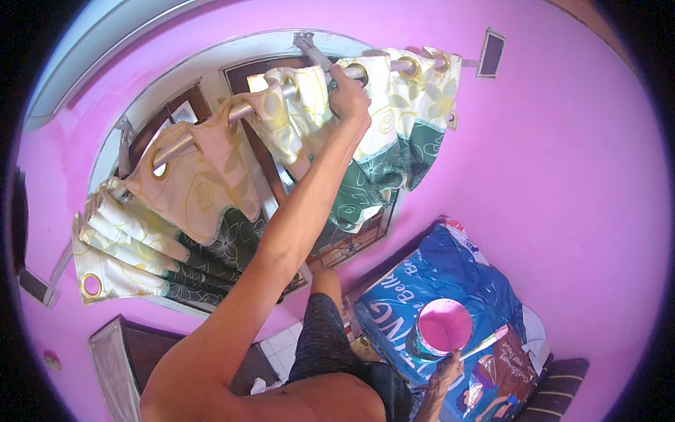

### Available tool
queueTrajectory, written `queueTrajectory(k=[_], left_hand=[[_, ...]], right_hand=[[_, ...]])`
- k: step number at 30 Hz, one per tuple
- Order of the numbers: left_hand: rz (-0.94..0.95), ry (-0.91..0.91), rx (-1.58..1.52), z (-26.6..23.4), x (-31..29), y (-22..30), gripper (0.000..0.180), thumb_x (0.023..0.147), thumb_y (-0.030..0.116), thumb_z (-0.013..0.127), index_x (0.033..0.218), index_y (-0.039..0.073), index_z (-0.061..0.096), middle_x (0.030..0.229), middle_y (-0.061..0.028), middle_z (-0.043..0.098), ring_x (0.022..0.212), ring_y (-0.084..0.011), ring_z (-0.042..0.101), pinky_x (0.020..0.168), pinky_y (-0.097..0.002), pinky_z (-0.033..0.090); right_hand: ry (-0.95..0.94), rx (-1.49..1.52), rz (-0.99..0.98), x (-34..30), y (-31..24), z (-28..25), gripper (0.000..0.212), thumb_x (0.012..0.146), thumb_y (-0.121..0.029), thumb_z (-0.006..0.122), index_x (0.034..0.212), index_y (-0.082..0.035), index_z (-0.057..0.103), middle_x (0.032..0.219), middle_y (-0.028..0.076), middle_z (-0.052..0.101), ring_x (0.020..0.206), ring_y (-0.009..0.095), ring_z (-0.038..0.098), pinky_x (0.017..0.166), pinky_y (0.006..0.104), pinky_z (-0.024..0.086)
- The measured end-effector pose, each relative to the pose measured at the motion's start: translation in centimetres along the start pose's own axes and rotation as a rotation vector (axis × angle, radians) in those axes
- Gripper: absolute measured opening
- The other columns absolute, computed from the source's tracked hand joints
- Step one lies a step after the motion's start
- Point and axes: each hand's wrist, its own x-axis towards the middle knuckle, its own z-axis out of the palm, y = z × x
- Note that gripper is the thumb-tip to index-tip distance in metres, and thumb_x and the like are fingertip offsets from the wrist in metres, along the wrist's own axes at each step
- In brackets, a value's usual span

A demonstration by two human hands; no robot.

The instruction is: The person paints the upper wall and ceiling area near a window using a paintbrush and a pink bucket of paint. They repeatedly dip the brush into the bucket and apply paint to the wall above the curtain rod and around the air conditioner unit.

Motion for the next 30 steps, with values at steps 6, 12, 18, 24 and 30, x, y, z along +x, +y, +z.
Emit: queueTrajectory(k=[6, 12, 18, 24, 30], left_hand=[[-0.085, -0.048, -0.092, 0.4, -1.7, 2.5, 0.057, 0.087, 0.058, 0.042, 0.061, 0.008, 0.042, 0.048, 0.0018, 0.038, 0.037, -0.0109, 0.034, 0.036, -0.0244, 0.029], [-0.246, -0.172, -0.302, 1.7, -3.0, 4.7, 0.054, 0.088, 0.058, 0.037, 0.064, 0.01, 0.04, 0.052, 0.0019, 0.039, 0.044, -0.0129, 0.033, 0.052, -0.0289, 0.037], [-0.266, -0.15, -0.24, 1.6, -4.0, 6.4, 0.049, 0.089, 0.054, 0.039, 0.072, 0.009, 0.045, 0.067, -0.0007, 0.047, 0.057, -0.0129, 0.041, 0.065, -0.0312, 0.042], [-0.234, -0.17, -0.169, 0.7, -3.5, 5.0, 0.05, 0.084, 0.059, 0.044, 0.077, 0.009, 0.048, 0.074, -0.0015, 0.05, 0.062, -0.0137, 0.047, 0.066, -0.0318, 0.043], [-0.308, -0.117, -0.203, 0.0, -3.2, 2.9, 0.052, 0.081, 0.058, 0.051, 0.089, 0.006, 0.052, 0.085, -0.005, 0.054, 0.071, -0.0187, 0.054, 0.068, -0.0336, 0.045]], right_hand=[[0.007, -0.017, 0.005, -0.7, 1.0, 0.2, 0.015, 0.083, -0.019, 0.062, 0.073, -0.013, 0.053, 0.053, -0.007, 0.042, 0.039, 0.003, 0.034, 0.036, 0.0209, 0.021], [0.033, -0.026, -0.006, 0.4, 1.4, -1.0, 0.014, 0.082, -0.018, 0.063, 0.074, -0.012, 0.053, 0.053, -0.007, 0.042, 0.04, 0.003, 0.035, 0.037, 0.0214, 0.022], [0.028, -0.049, 0.024, -0.3, 0.9, 0.9, 0.016, 0.081, -0.017, 0.063, 0.072, -0.012, 0.051, 0.053, -0.008, 0.041, 0.04, 0.003, 0.035, 0.036, 0.0213, 0.022], [0.028, -0.059, 0.065, 0.7, 1.7, 0.4, 0.018, 0.08, -0.018, 0.065, 0.071, -0.013, 0.05, 0.055, -0.007, 0.043, 0.042, 0.003, 0.037, 0.037, 0.0213, 0.024], [0.046, -0.057, 0.053, 0.3, 1.1, 1.6, 0.017, 0.079, -0.018, 0.065, 0.071, -0.013, 0.051, 0.053, -0.006, 0.041, 0.04, 0.004, 0.035, 0.036, 0.0221, 0.023]])
